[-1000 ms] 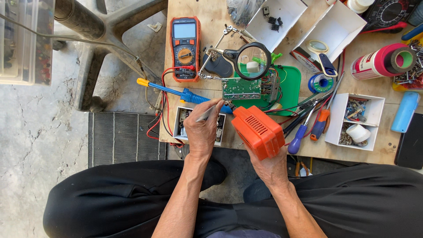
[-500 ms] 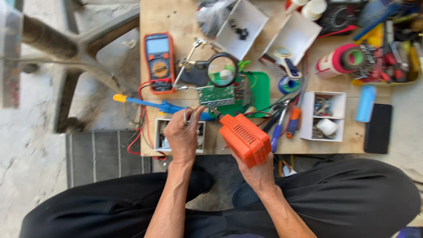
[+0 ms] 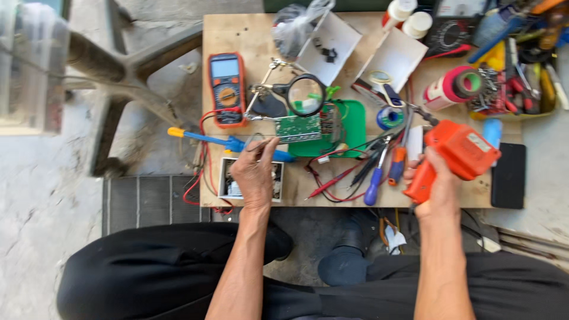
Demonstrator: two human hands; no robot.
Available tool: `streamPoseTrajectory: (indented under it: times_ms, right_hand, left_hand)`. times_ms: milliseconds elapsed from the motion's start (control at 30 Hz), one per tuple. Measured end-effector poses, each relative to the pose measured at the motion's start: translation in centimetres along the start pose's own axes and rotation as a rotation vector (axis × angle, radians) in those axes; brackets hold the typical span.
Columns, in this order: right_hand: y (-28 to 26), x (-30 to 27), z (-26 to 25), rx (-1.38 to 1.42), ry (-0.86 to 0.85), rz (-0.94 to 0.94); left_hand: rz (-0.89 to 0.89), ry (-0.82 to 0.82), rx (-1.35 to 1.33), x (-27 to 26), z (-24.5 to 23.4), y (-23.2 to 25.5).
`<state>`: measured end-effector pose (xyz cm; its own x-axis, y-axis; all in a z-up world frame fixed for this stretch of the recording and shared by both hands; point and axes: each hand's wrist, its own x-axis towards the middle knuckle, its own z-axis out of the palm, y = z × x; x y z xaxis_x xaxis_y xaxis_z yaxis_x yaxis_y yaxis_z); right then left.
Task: The person uses a heat gun to apply heat to a green circuit board while holding a wire with pliers. They then use a soldering iron to work on the board's components. The person also handles a multimeter and various small electronic parts on the cluttered workbench.
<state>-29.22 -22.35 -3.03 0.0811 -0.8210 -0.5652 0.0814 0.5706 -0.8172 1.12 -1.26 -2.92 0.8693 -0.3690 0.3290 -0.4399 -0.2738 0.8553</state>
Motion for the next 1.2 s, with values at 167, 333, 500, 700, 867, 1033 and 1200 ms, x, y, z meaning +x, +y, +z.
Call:
streamPoseTrajectory:
  times_ms: [167, 333, 500, 700, 867, 1033, 1200]
  right_hand:
    - [-1.2, 1.7, -1.1, -0.073, 0.147, 0.024]
    - [-2.3, 1.8, -0.5, -0.208, 0.131, 0.013]
    - [-4.4, -0.5, -0.3, -0.541, 0.210, 0.046]
    - [-5.5, -6.7, -0.7, -1.333, 0.389, -0.418]
    - [-3.7, -15.8, 8.4, -1.004, -0.011, -0.592]
    - [0.3, -18.1, 14.5, -0.922, -0.478, -0.716]
    - [2.1, -18.3, 16.1, -0.968, -0.591, -0.802]
  left_hand:
    - [-0.004, -0.153, -0.082, -0.5, -0.6, 0.9]
    - [0.003, -0.204, -0.125, -0.6, -0.9, 1.4]
    - [0.006, -0.130, 0.038, -0.2, -0.8, 0.8]
    - [0.053, -0.077, -0.038, -0.8, -1.8, 0.8]
    - [0.132, -0.132, -0.052, -1.0, -3.4, 3.5]
    - [0.051, -0.391, -0.052, -4.0, -3.6, 5.6]
    - [0.088, -0.551, 0.172, -5.2, -3.4, 4.0]
